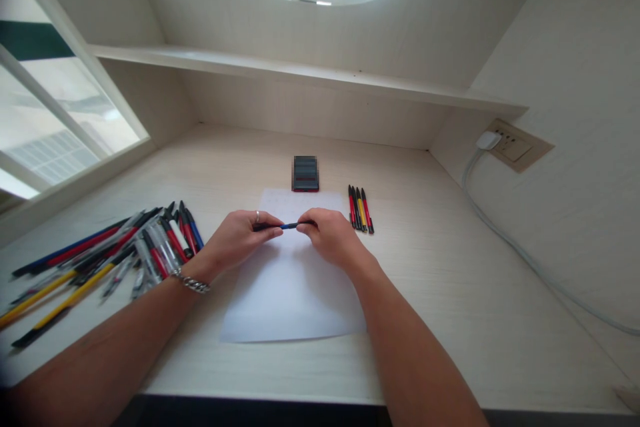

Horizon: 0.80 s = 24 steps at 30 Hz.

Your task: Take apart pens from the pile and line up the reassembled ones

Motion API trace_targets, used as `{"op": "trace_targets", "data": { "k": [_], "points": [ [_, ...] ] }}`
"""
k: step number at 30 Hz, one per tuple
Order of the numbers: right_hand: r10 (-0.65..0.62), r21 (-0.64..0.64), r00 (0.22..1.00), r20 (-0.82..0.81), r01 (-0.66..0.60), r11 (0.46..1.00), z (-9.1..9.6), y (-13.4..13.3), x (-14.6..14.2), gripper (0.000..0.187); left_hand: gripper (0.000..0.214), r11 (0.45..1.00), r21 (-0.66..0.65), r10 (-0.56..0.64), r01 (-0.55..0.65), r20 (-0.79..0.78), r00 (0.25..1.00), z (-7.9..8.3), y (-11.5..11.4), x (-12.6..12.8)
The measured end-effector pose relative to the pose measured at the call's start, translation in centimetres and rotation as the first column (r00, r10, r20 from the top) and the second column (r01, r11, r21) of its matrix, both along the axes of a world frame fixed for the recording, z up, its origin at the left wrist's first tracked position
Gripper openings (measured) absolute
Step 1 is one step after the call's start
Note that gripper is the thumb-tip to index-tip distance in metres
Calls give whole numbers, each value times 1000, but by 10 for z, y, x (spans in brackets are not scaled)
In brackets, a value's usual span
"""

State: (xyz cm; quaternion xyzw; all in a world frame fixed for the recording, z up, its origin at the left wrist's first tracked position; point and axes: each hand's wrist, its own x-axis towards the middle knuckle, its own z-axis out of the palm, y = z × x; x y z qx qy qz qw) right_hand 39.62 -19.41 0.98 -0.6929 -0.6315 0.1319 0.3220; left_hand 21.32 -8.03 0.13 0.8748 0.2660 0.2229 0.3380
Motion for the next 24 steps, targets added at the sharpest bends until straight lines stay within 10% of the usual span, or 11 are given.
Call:
{"op": "trace_targets", "data": {
  "k": [24],
  "points": [
    [49,-170,996,74,-36,985,3,-3,-2,27,13,979,196,54,-61,41,998,1,-4,1]
  ]
}}
